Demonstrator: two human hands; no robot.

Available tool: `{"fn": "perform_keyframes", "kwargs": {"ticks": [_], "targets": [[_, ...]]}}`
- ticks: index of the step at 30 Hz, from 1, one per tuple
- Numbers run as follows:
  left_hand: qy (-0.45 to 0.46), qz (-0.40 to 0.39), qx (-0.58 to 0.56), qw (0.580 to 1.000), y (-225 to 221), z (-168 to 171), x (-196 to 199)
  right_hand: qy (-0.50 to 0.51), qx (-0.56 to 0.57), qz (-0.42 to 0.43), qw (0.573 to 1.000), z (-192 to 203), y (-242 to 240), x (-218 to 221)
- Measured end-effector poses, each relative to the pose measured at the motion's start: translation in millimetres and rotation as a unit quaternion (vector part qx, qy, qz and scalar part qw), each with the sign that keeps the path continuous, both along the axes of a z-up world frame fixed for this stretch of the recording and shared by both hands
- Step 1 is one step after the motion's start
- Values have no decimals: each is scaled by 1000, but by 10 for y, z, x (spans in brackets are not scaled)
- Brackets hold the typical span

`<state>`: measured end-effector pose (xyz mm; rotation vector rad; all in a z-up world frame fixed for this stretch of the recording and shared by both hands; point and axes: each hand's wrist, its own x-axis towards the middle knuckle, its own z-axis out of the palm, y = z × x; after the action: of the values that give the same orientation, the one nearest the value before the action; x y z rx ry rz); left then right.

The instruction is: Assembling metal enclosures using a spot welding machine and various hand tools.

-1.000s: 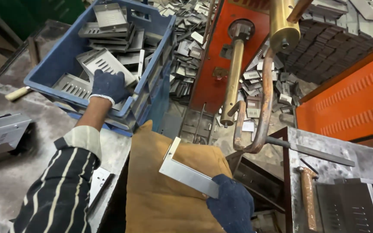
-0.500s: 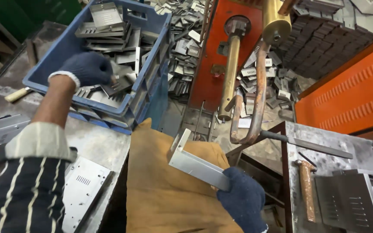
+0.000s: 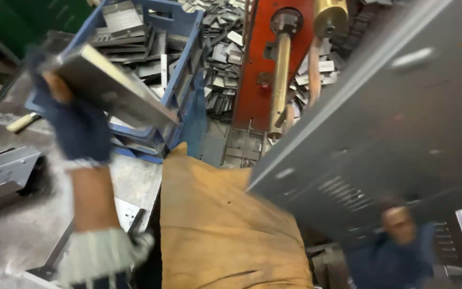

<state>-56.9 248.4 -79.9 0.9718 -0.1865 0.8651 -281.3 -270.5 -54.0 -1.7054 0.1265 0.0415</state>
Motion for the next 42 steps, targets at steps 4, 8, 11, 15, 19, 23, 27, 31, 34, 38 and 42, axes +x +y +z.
{"fn": "perform_keyframes", "kwargs": {"ticks": [4,8,11,15,19,23,27,31,34,38,42], "targets": [[114,-89,-206,968,-773,-2263,-122,-13,127,-53,990,-35,-325,491],[215,-219,-299,904,-1926,-2289,-586,-33,253,-95,962,-379,-652,1239],[289,-315,-361,829,-2712,-1785,-827,-48,340,-130,930,-275,-466,1557],[354,-394,-417,738,-2724,-1381,-674,-60,426,-154,889,114,249,1526],[317,-343,-376,800,-2763,-994,-697,16,466,-118,877,290,726,1363],[286,-418,-354,786,-3038,-1140,-778,-12,423,-148,894,127,820,1205],[330,-367,-309,813,-3186,-1107,-615,-21,351,-142,925,37,810,1120],[433,-290,-268,810,-3202,-539,-511,-1,326,-128,937,-60,719,1076],[466,-269,-249,805,-3171,-408,-482,-4,325,-121,938,-66,699,1082],[492,-240,-188,816,-3175,-589,-427,0,328,-115,938,50,683,1073],[458,-248,-193,832,-3185,-570,-381,12,324,-99,941,131,682,1076]]}}
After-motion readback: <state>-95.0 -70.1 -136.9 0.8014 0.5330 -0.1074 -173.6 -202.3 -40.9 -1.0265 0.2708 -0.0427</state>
